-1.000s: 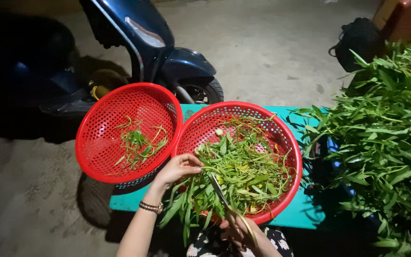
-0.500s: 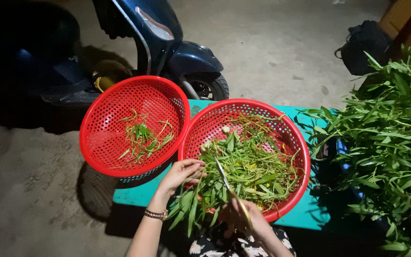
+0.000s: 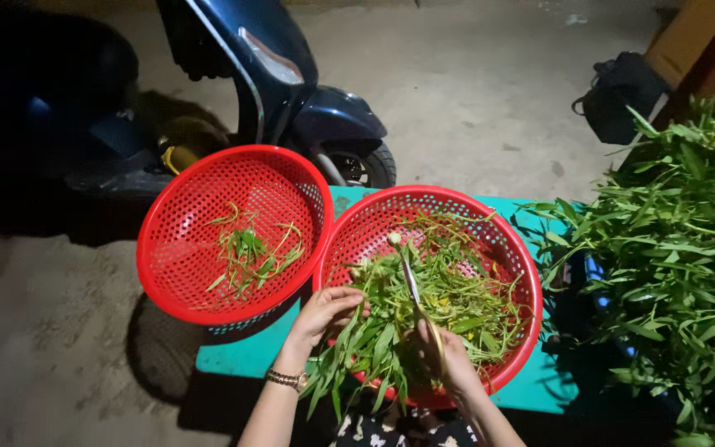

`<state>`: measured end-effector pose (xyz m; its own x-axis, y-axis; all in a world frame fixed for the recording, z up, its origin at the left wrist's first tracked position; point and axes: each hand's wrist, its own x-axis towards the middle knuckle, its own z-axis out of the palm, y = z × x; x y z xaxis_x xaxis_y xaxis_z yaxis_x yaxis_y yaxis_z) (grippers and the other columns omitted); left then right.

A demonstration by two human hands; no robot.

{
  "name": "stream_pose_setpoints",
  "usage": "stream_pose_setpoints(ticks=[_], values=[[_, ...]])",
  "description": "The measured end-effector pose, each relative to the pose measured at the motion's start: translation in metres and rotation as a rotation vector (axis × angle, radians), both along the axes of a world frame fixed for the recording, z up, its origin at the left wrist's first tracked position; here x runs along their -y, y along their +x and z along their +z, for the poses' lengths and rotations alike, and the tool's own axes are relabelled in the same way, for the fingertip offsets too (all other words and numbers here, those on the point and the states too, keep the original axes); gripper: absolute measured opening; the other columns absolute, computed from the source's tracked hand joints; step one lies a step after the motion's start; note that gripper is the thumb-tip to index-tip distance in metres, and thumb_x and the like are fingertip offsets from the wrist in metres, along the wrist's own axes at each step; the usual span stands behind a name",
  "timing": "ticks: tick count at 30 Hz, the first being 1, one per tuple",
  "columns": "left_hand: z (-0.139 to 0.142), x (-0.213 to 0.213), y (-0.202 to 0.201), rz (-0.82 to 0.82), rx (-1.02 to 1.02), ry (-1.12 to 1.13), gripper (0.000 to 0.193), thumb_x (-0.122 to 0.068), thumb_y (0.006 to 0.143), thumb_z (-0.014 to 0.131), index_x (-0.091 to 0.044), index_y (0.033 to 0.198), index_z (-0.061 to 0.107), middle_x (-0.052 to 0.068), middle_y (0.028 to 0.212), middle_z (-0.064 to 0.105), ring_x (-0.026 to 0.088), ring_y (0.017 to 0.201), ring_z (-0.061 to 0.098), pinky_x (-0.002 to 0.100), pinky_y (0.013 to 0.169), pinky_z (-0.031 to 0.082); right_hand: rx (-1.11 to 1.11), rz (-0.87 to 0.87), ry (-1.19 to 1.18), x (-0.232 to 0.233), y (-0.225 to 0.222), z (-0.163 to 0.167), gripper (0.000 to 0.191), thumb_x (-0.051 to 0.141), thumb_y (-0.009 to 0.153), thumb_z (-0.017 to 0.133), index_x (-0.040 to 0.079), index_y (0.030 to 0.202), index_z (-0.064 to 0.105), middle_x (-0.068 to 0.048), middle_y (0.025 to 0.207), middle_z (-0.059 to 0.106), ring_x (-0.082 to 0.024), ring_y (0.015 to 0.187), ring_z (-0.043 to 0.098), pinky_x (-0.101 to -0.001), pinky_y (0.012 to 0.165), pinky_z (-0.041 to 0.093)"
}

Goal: The person trims leafy green vegetables with scissors, cutting off stem ends and unwanted parts over a red basket. They sort the trimmed pieces by hand, placing usable leaves into a second red basket and discarding trimmings.

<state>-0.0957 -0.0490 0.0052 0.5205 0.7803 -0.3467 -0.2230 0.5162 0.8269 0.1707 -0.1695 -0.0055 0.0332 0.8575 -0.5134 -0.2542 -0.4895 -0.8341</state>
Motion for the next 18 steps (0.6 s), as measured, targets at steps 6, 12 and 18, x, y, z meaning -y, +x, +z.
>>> stream_pose_setpoints(ticks=[6, 12, 18], values=[[0.013, -0.011, 0.026, 0.11, -0.109, 0.098, 0.024, -0.017, 0.092, 0.073, -0.002, 0.111, 0.074, 0.004, 0.099, 0.079, 0.007, 0.08, 0.07, 0.022, 0.066, 0.054, -0.127, -0.016, 0.129, 0.013, 0.019, -0.005, 0.051, 0.045, 0.097, 0.062, -0.003, 0.111, 0.075, 0.004, 0.059, 0.046, -0.007, 0.047, 0.037, -0.0254, 0.042, 0.028], [0.014, -0.002, 0.065, 0.221, -0.27, 0.334, 0.021, -0.015, 0.089, 0.079, -0.001, 0.105, 0.08, 0.001, 0.089, 0.077, 0.007, 0.076, 0.068, 0.025, 0.068, 0.055, -0.275, 0.036, 0.26, 0.044, 0.04, 0.003, 0.066, 0.055, 0.097, 0.047, -0.003, 0.119, 0.07, 0.001, 0.06, 0.049, -0.009, 0.049, 0.041, -0.026, 0.041, 0.03], [0.017, 0.002, 0.095, 0.333, -0.434, 0.726, 0.018, -0.01, 0.088, 0.076, 0.001, 0.102, 0.08, 0.0, 0.085, 0.079, 0.005, 0.076, 0.069, 0.024, 0.071, 0.056, -0.056, 0.054, 0.369, 0.042, 0.05, -0.011, 0.038, 0.029, 0.105, 0.066, -0.009, 0.108, 0.064, 0.004, 0.069, 0.045, -0.008, 0.059, 0.04, -0.0239, 0.049, 0.031]])
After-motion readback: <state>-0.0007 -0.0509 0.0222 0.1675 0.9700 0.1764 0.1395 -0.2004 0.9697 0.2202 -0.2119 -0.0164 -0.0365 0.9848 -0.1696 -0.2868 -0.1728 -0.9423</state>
